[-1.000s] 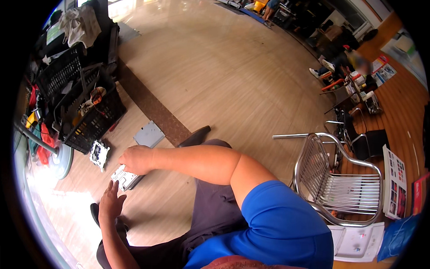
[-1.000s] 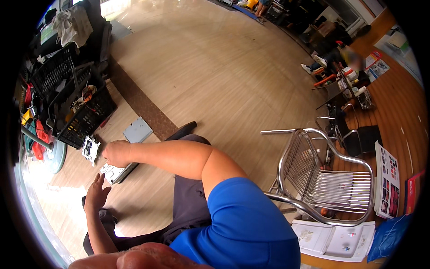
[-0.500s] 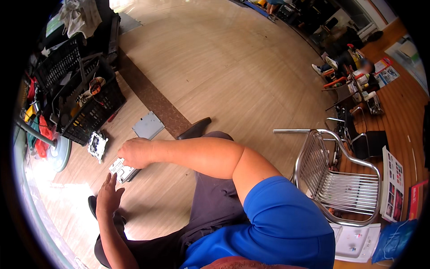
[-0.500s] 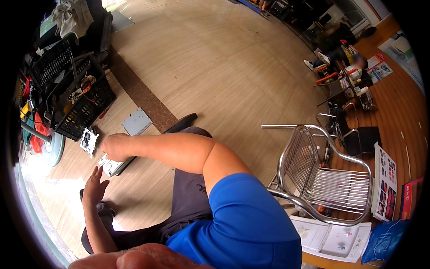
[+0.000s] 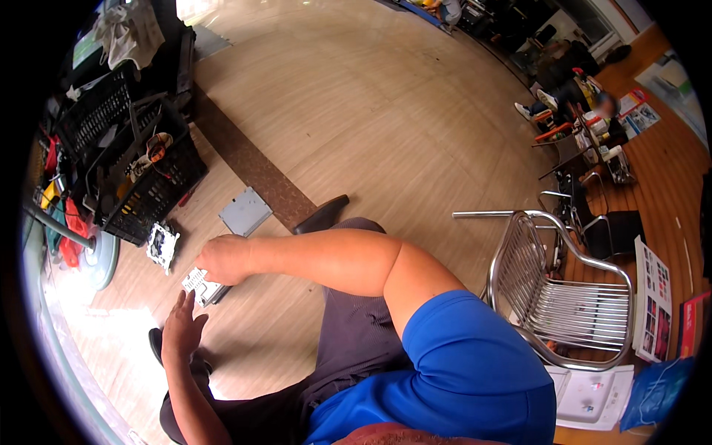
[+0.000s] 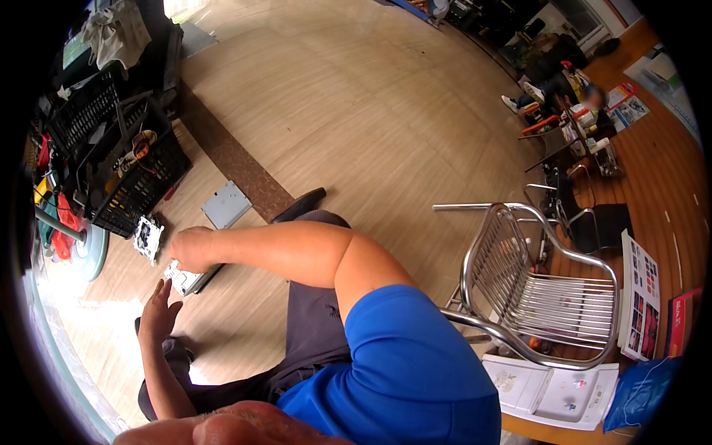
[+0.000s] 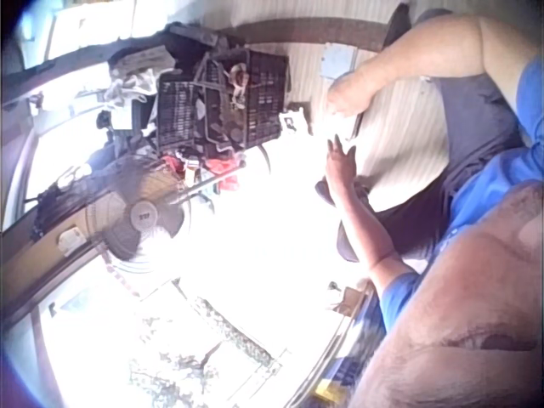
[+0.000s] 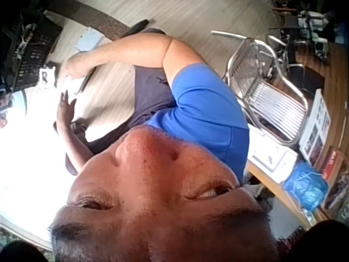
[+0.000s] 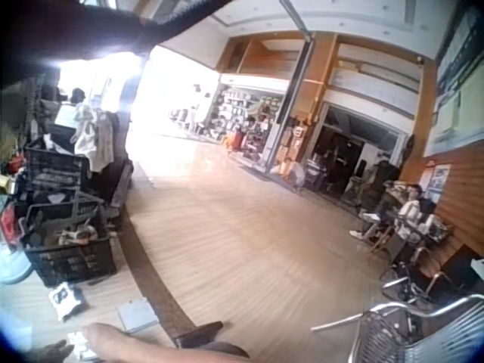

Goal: The person removes several screws from a car stereo unit using a screwdriver and then lifts off the metal casing to reveal the internal electronics.

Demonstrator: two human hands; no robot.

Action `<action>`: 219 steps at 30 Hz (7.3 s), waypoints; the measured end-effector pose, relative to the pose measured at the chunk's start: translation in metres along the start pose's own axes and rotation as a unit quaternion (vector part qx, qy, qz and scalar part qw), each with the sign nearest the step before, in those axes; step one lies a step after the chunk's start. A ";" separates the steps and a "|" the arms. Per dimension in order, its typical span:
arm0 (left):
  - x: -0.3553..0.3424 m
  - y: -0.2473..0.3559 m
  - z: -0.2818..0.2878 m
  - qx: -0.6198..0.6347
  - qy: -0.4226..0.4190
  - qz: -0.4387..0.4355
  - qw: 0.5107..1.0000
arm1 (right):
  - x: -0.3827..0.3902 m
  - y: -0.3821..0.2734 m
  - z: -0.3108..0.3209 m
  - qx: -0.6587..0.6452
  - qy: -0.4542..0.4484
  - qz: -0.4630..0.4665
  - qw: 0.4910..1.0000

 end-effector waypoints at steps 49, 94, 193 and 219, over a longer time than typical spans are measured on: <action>0.009 0.004 0.011 0.009 0.034 -0.034 0.999 | -0.016 0.020 -0.041 -0.006 -0.042 -0.008 0.999; 0.016 0.002 0.015 -0.017 0.033 -0.046 0.998 | -0.015 0.013 -0.052 -0.020 -0.065 0.005 0.998; 0.018 -0.006 0.072 0.118 0.218 -0.089 0.965 | -0.018 -0.005 -0.012 -0.151 0.099 0.098 0.979; 0.015 -0.017 0.073 0.319 0.213 -0.009 0.924 | -0.019 -0.004 0.003 -0.159 0.159 0.075 0.971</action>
Point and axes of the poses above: each hand's wrist, its own x-axis away from the middle knuckle, its own z-axis out of the back of the hand, y = z × x, the point moved 8 cm from there along -x, towards the middle knuckle, and after that the axes turned 5 degrees about z, right-handed, at the moved point
